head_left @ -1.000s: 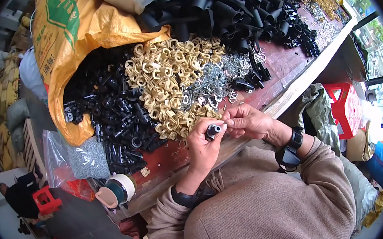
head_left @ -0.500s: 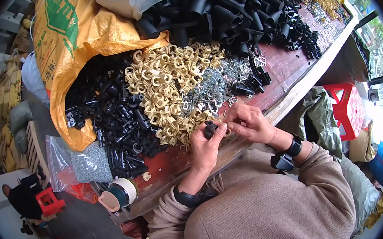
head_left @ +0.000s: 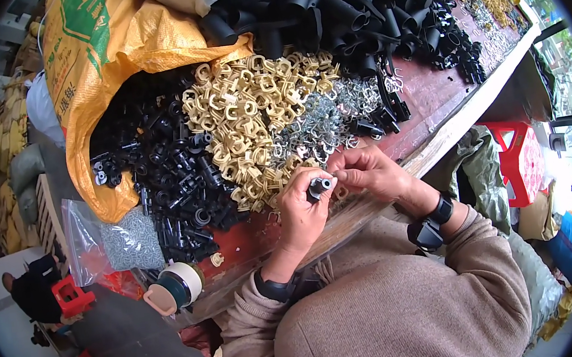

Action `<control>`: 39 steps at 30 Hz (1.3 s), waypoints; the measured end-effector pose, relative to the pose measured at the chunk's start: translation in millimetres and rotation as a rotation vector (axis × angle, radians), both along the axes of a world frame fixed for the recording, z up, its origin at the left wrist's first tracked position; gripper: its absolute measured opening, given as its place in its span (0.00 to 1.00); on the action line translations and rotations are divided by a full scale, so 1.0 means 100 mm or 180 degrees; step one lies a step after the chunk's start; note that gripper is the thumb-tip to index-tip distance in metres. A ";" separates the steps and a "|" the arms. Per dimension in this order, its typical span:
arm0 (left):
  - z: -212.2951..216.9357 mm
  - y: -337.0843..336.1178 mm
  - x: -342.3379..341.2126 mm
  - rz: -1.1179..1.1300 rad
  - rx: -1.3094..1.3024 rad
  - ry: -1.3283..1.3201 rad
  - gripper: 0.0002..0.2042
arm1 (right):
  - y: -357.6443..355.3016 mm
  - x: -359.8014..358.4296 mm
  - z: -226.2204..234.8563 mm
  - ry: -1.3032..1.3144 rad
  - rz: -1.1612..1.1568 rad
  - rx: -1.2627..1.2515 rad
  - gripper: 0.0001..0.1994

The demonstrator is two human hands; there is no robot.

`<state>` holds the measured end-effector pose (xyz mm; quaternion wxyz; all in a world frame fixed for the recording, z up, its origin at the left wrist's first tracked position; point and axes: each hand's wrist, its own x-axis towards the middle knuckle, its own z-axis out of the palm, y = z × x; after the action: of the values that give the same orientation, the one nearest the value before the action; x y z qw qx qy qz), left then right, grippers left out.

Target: The person assembles components by hand, picking up a black plastic part and inserting a small beige clip and a metal ring into it. They then slide a larger black sleeve over the assembly, pressing the pieces together before setting the finished unit aside and repeating the process.

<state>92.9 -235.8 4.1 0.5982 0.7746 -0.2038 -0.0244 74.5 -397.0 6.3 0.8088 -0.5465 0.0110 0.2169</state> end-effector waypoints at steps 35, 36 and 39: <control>0.04 0.16 -0.17 -0.0922 -0.2423 0.3198 0.18 | 0.08 -0.13 0.24 -0.3260 -0.0255 -0.3007 0.10; 0.05 0.15 -0.17 -0.0918 -0.2435 0.3214 0.18 | 0.08 -0.13 0.23 -0.3397 -0.0233 -0.3114 0.11; 0.08 0.17 -0.17 -0.0930 -0.2104 0.2976 0.19 | 0.08 -0.11 0.24 -0.3306 -0.0055 -0.3161 0.10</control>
<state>75.4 -219.2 12.2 0.8247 0.4180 -0.0199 -0.3804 63.7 -389.3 30.4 0.3672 -0.8824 -0.2735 -0.1081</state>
